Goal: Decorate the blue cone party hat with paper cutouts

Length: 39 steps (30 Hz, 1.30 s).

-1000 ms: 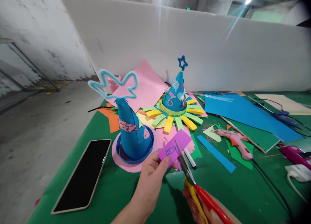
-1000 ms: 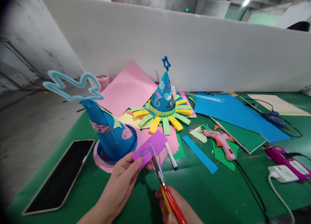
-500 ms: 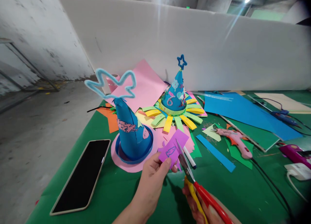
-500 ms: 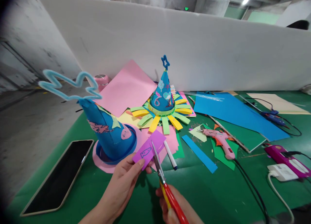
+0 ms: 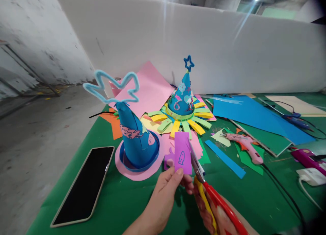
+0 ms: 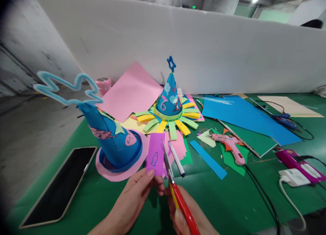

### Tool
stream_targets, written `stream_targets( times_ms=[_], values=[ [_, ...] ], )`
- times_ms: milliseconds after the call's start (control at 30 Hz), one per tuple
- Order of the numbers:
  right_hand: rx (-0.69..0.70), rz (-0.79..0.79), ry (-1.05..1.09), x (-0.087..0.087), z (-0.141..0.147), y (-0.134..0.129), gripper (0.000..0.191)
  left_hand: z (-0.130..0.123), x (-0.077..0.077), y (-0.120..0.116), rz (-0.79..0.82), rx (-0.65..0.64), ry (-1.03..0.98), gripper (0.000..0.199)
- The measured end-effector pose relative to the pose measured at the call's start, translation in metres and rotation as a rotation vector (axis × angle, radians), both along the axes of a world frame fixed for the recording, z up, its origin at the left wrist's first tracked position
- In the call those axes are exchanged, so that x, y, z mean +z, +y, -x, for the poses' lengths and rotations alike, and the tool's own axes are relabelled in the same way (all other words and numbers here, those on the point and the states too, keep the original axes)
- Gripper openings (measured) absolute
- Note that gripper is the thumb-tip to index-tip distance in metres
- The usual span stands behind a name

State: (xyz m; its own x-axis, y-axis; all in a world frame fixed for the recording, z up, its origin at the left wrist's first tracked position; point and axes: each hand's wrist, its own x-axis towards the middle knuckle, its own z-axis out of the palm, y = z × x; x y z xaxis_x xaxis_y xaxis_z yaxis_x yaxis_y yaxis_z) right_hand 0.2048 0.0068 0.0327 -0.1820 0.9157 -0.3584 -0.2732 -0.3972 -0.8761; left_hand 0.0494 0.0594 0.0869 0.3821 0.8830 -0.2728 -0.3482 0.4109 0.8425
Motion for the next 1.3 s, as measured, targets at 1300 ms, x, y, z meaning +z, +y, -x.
stream_targets(
  times_ms=[1300],
  values=[
    [-0.238,0.038,-0.126,0.044,-0.026,0.000,0.037,0.001,-0.003,0.007,0.081,0.179,-0.005,0.021]
  ],
)
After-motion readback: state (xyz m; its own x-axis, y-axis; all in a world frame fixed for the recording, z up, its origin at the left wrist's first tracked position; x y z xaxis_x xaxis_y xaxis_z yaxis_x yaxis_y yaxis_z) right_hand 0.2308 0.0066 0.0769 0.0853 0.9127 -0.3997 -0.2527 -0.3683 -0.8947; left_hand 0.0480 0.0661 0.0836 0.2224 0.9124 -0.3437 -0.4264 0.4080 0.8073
